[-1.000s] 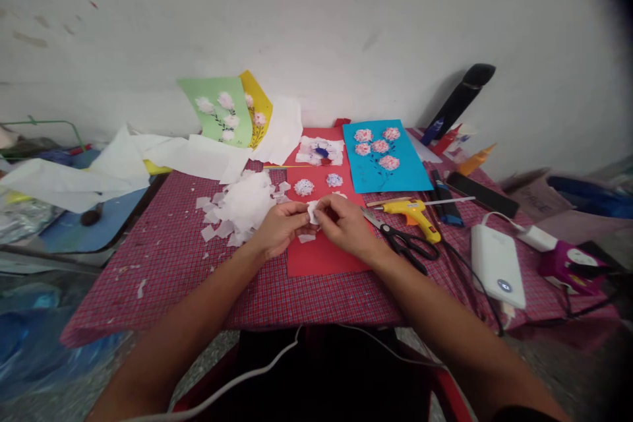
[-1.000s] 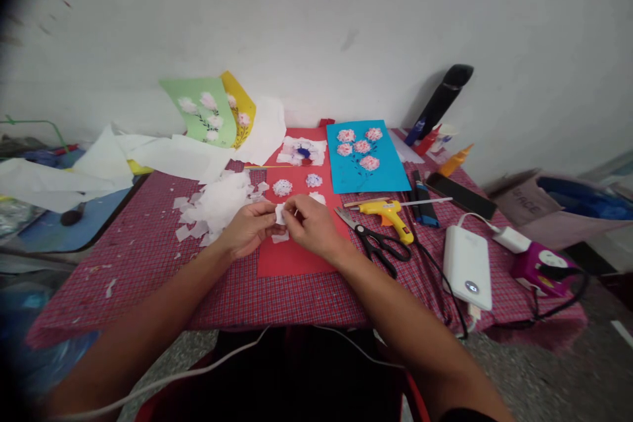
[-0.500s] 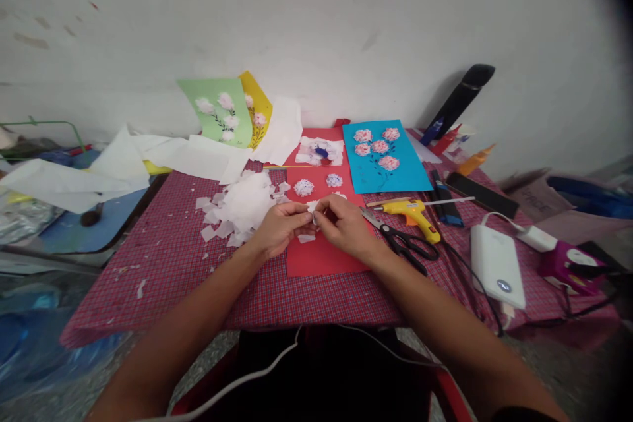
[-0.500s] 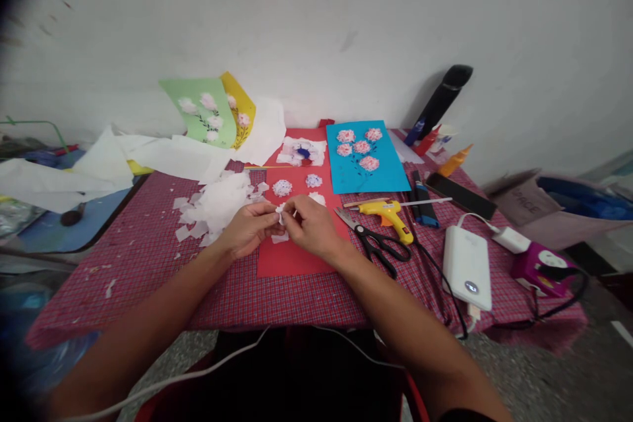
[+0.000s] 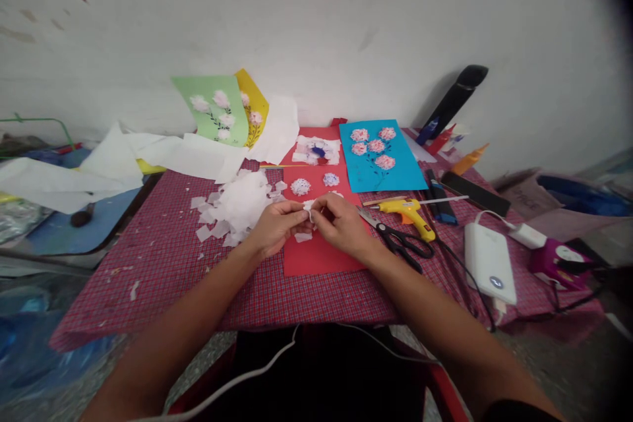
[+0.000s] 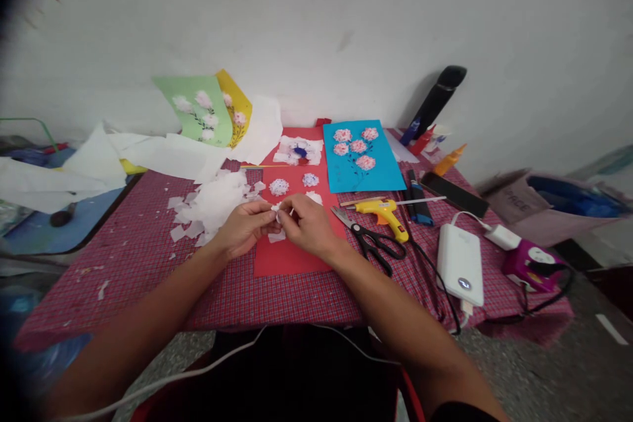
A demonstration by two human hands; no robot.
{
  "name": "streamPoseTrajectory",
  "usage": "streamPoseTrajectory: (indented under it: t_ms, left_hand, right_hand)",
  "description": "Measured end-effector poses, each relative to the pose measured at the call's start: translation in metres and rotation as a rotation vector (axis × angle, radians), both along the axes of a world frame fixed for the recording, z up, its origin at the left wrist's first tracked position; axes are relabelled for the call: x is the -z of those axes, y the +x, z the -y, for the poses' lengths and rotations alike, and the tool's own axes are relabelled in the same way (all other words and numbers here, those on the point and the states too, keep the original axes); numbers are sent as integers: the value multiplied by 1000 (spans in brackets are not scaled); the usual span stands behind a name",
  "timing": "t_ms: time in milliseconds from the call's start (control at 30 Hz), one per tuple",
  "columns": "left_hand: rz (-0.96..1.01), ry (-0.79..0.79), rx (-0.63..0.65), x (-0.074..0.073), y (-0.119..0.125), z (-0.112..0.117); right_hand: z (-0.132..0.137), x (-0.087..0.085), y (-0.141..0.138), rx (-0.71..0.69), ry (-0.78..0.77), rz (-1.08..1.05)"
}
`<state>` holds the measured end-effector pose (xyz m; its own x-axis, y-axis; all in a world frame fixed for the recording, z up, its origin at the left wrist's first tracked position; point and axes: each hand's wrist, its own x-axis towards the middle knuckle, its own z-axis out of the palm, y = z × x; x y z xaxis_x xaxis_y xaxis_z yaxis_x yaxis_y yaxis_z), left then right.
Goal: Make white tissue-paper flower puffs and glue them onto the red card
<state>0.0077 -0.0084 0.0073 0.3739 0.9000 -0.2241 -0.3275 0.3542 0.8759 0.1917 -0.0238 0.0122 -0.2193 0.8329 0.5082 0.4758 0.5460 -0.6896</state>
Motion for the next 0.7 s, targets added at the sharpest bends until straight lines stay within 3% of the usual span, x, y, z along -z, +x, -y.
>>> streamPoseTrajectory:
  t_ms: [700]
  left_hand:
    - [15,21,-20,1,-1,-1]
  right_hand:
    - [1,-4,2,-85,131,16]
